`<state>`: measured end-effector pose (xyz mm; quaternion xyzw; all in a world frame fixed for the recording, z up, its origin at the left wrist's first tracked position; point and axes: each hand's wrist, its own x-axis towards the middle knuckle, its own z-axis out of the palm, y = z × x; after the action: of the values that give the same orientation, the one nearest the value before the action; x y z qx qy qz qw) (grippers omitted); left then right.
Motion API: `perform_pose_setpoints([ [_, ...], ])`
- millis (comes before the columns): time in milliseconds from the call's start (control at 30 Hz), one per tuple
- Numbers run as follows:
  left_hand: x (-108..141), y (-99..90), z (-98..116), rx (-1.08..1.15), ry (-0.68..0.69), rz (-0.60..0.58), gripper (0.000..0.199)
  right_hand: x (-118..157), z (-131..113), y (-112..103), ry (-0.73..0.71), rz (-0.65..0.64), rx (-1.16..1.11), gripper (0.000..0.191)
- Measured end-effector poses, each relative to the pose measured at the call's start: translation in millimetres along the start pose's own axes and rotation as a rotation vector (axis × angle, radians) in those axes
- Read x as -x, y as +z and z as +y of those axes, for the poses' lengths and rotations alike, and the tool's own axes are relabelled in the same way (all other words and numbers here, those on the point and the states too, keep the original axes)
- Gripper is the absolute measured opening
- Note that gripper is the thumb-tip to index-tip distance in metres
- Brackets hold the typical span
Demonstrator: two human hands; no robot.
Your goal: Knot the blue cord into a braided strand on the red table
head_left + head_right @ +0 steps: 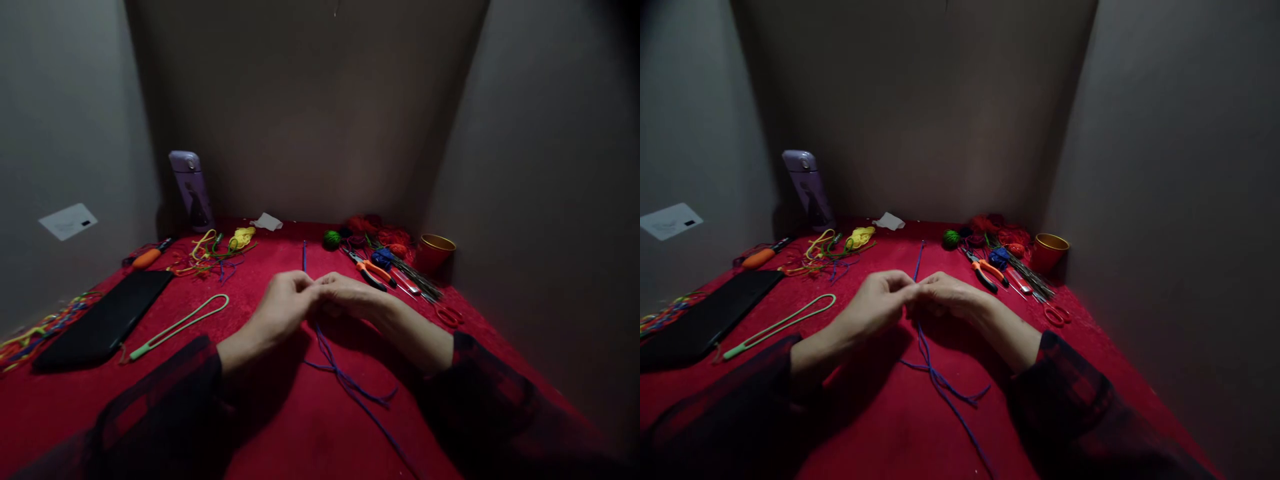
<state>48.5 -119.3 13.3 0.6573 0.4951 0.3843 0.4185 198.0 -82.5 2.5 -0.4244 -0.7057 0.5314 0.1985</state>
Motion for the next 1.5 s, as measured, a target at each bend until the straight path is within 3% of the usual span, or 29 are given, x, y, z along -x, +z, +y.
perform_pose_setpoints([
  [33,-8.1,-2.0,-6.6,-0.002,-0.034,0.125,0.009,-2.3,0.2,0.1,0.032,-0.043,-0.04,0.01],
  [67,-14.5,-3.9,-12.4,-0.006,-0.087,0.168,0.007,-4.9,0.6,0.1,0.041,-0.082,-0.089,0.01],
  [100,-18.9,-5.7,-16.8,-0.008,-0.146,0.138,0.009,-7.5,1.2,-0.1,0.041,-0.116,-0.136,0.009],
  [200,-21.8,-8.2,-21.0,0.008,-0.279,-0.1,0.021,-11.6,2.2,-1.9,0.048,-0.172,-0.19,0.01],
  [267,-20.2,-8.9,-19.2,-0.006,-0.274,-0.139,0.023,-10.5,1.3,-3.6,0.043,-0.176,-0.167,0.011],
  [500,-22.8,-12.6,-16.4,-0.138,-0.201,-0.028,0.01,0.9,-14.6,-10.3,0.045,-0.073,0.236,0.015],
  [633,-19.8,-10.0,-17.6,-0.014,-0.244,-0.006,0.01,9.8,-32.2,-9.4,-0.008,-0.011,0.496,0.016],
  [700,-18.2,-8.3,-20.3,0.102,-0.275,-0.024,0.012,16.0,-40.5,-2.4,-0.065,-0.07,0.614,0.016],
  [833,-18.5,-6.6,-27.0,0.281,-0.328,-0.093,0.012,32.4,-55.2,23.8,-0.071,-0.306,0.822,0.018],
  [967,-17.8,-6.5,-27.0,0.347,-0.314,-0.127,0.012,49.7,-69.6,37.0,-0.1,-0.494,0.813,0.026],
  [1033,-16.7,-6.5,-25.0,0.353,-0.276,-0.112,0.013,51.7,-72.7,29.6,-0.097,-0.411,0.766,0.031],
  [1200,-17.1,-5.6,-21.6,0.386,-0.321,-0.082,0.015,22.0,-50.9,-0.8,-0.072,0.323,0.527,0.043],
  [1233,-17.8,-5.4,-21.4,0.383,-0.331,-0.077,0.017,13.7,-43.6,-3.0,-0.025,0.357,0.45,0.043],
  [1333,-19.4,-5.1,-21.4,0.365,-0.323,-0.081,0.019,-4.5,-25.2,1.2,0.147,0.198,0.14,0.039],
  [1400,-19.3,-5.1,-21.1,0.35,-0.305,-0.095,0.019,-9.6,-17.2,7.3,0.167,0.097,0.007,0.038],
  [1500,-17.4,-5.8,-18.0,0.321,-0.29,-0.105,0.02,-12.1,-8.5,11.3,0.132,0.065,-0.001,0.037],
])
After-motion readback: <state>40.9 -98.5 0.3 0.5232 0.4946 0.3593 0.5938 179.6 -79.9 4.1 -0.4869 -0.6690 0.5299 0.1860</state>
